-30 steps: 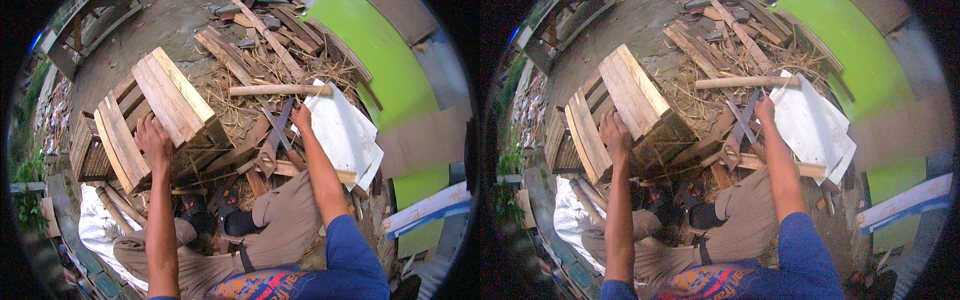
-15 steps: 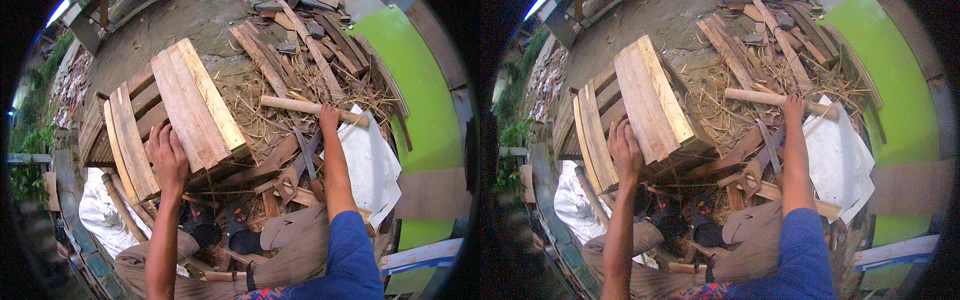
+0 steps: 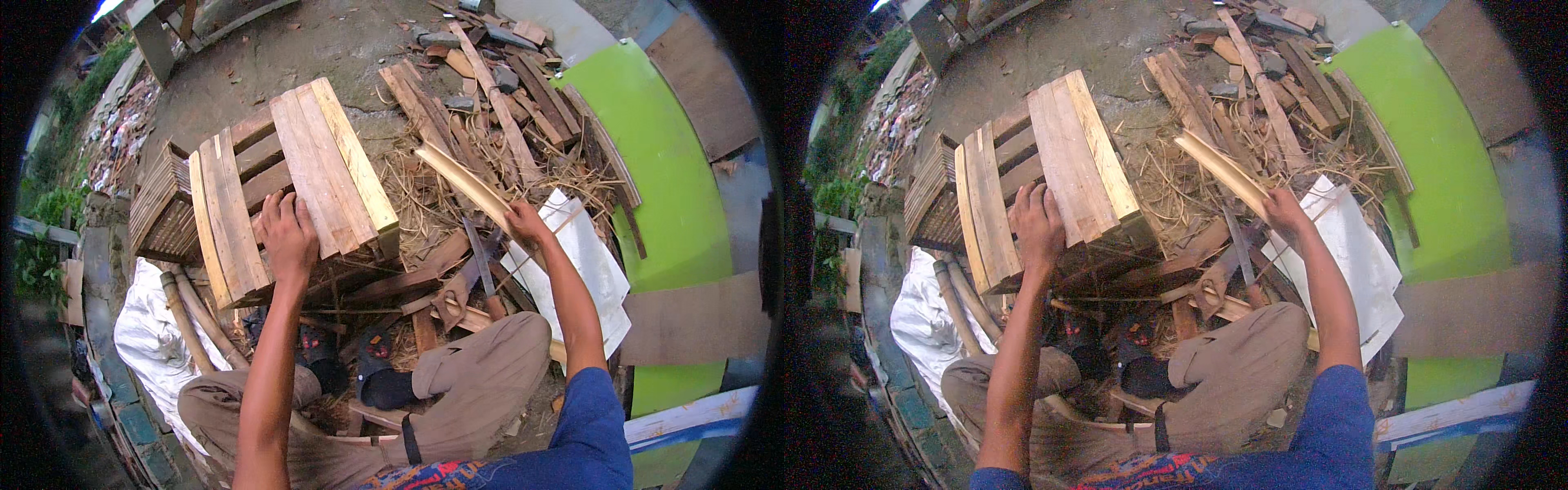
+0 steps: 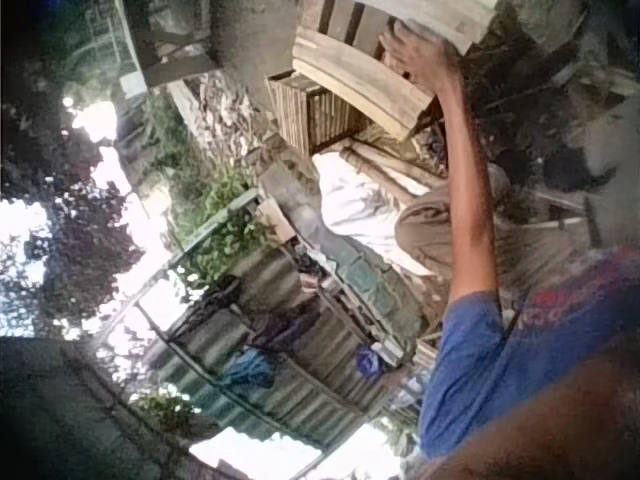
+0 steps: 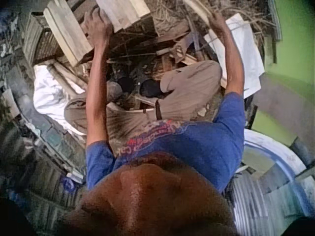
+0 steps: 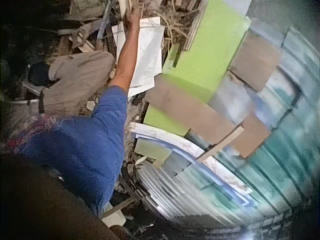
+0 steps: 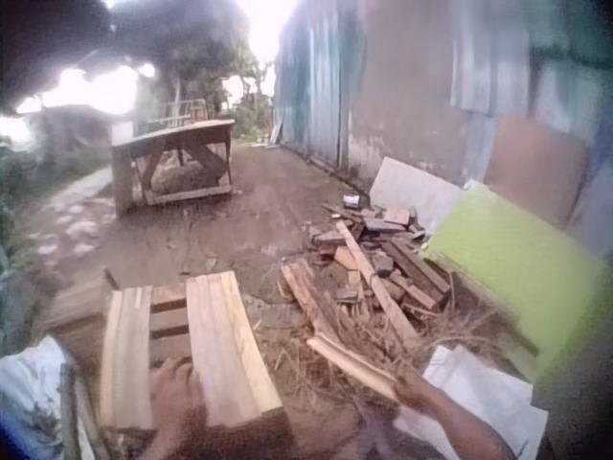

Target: The person assembles a small wooden structure by hammering nails into wooden planks and using a knife to trim and shape a plank. The person works while sitting on the ground in an outdoor area with scattered wood debris.

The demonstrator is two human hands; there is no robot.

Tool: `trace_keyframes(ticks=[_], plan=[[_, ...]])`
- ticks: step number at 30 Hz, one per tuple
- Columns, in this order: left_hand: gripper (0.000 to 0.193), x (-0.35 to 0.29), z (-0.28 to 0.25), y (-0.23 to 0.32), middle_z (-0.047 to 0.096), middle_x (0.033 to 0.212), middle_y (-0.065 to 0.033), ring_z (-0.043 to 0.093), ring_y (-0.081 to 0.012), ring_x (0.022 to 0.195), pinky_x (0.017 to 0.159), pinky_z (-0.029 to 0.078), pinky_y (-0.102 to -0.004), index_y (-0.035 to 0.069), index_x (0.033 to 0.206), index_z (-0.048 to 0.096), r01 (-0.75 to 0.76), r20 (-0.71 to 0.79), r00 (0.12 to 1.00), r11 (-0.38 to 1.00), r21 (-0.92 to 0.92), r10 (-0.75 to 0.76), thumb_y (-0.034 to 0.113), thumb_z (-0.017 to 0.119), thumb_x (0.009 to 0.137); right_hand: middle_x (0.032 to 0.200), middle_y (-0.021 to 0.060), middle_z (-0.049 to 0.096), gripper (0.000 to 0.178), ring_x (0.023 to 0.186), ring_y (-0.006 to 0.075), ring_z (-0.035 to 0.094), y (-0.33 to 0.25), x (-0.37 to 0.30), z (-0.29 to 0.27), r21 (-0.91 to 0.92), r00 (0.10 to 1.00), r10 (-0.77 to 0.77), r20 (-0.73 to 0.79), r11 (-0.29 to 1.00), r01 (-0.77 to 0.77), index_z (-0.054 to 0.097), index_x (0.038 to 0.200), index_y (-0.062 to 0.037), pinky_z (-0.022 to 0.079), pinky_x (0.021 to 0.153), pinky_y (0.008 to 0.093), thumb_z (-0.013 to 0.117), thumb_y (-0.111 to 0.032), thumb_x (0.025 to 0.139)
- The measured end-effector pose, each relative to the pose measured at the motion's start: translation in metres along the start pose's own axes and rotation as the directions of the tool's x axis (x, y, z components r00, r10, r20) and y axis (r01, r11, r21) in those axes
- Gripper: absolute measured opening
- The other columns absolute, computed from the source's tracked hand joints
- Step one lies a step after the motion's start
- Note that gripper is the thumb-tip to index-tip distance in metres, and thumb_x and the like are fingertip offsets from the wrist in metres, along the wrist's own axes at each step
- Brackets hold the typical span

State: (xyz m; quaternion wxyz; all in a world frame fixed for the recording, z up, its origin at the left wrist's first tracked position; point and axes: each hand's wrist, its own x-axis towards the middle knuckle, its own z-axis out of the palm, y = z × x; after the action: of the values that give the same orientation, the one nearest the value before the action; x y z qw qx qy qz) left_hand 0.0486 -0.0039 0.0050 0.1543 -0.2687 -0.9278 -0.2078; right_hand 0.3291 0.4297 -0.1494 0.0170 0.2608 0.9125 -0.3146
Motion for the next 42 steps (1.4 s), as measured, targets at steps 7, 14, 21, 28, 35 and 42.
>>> trace_keyframes(ticks=[7,14,21,28,35,42], plan=[[0.039,0.000,0.003,-0.005,0.058,0.129,-0.0197,0.047,-0.0358,0.129,0.110,0.029,-0.0493,0.000,0.119,0.063,0.010,-0.042,0.999,0.999,-0.035,-0.012,0.031,0.047,0.101,0.094,0.0132,0.069,0.031,0.087,0.0175,0.061,-0.103,-0.044,-0.041,0.215,0.971,-0.101,-0.217,0.965,0.148,0.063,0.114,0.0061,0.049,0.081,0.0342,0.059,-0.017,0.095],[0.037,0.006,-0.006,-0.007,0.060,0.124,-0.0202,0.051,-0.0368,0.123,0.106,0.035,-0.0475,0.000,0.117,0.064,-0.067,-0.143,0.989,0.949,-0.308,0.023,0.030,0.051,0.100,0.101,0.0095,0.071,0.033,0.091,0.0140,0.062,-0.256,-0.093,-0.111,0.298,0.835,-0.239,-0.495,0.856,0.422,0.064,0.120,0.0038,0.049,0.083,0.0305,0.061,-0.020,0.097],[0.069,0.045,-0.129,0.064,0.055,0.135,-0.0190,0.050,-0.0285,0.127,0.107,0.038,-0.0442,-0.002,0.138,0.048,0.009,0.029,0.996,0.220,-0.976,0.086,0.057,0.039,0.102,0.095,0.0019,0.069,0.031,0.081,0.0072,0.058,-0.354,-0.133,-0.100,0.594,0.865,-0.279,-0.417,0.636,0.492,0.065,0.119,0.0033,0.049,0.074,0.0268,0.060,-0.019,0.099],[0.077,0.011,-0.194,0.087,0.062,0.112,-0.0173,0.064,-0.0273,0.096,0.084,0.055,-0.0456,0.004,0.134,0.048,0.323,0.274,0.933,-0.206,-0.924,0.232,0.069,0.025,0.099,0.095,0.0011,0.067,0.031,0.085,0.0076,0.059,-0.436,-0.177,-0.016,0.707,0.910,-0.337,-0.240,0.582,0.402,0.065,0.120,0.0043,0.050,0.077,0.0250,0.061,-0.018,0.100],[0.076,-0.009,-0.182,-0.001,0.061,0.093,-0.0153,0.064,-0.0266,0.076,0.069,0.058,-0.0426,0.005,0.130,0.048,0.300,0.280,0.954,-0.272,-0.914,0.111,0.069,0.021,0.099,0.096,0.0093,0.072,0.040,0.083,0.0161,0.069,-0.367,-0.182,0.057,0.833,0.995,-0.084,-0.052,0.546,0.090,0.061,0.119,0.0036,0.056,0.075,0.0291,0.056,-0.032,0.102],[0.066,-0.018,-0.176,-0.046,0.063,0.096,-0.0148,0.064,-0.0276,0.081,0.075,0.057,-0.0434,0.000,0.130,0.051,0.375,0.366,0.927,-0.289,-0.881,0.086,0.057,0.032,0.102,0.094,0.0178,0.072,0.051,0.078,0.0284,0.071,-0.143,-0.166,0.210,0.272,0.928,0.347,-0.136,0.914,-0.302,0.065,0.108,0.0059,0.056,0.071,0.0385,0.067,-0.042,0.090]])
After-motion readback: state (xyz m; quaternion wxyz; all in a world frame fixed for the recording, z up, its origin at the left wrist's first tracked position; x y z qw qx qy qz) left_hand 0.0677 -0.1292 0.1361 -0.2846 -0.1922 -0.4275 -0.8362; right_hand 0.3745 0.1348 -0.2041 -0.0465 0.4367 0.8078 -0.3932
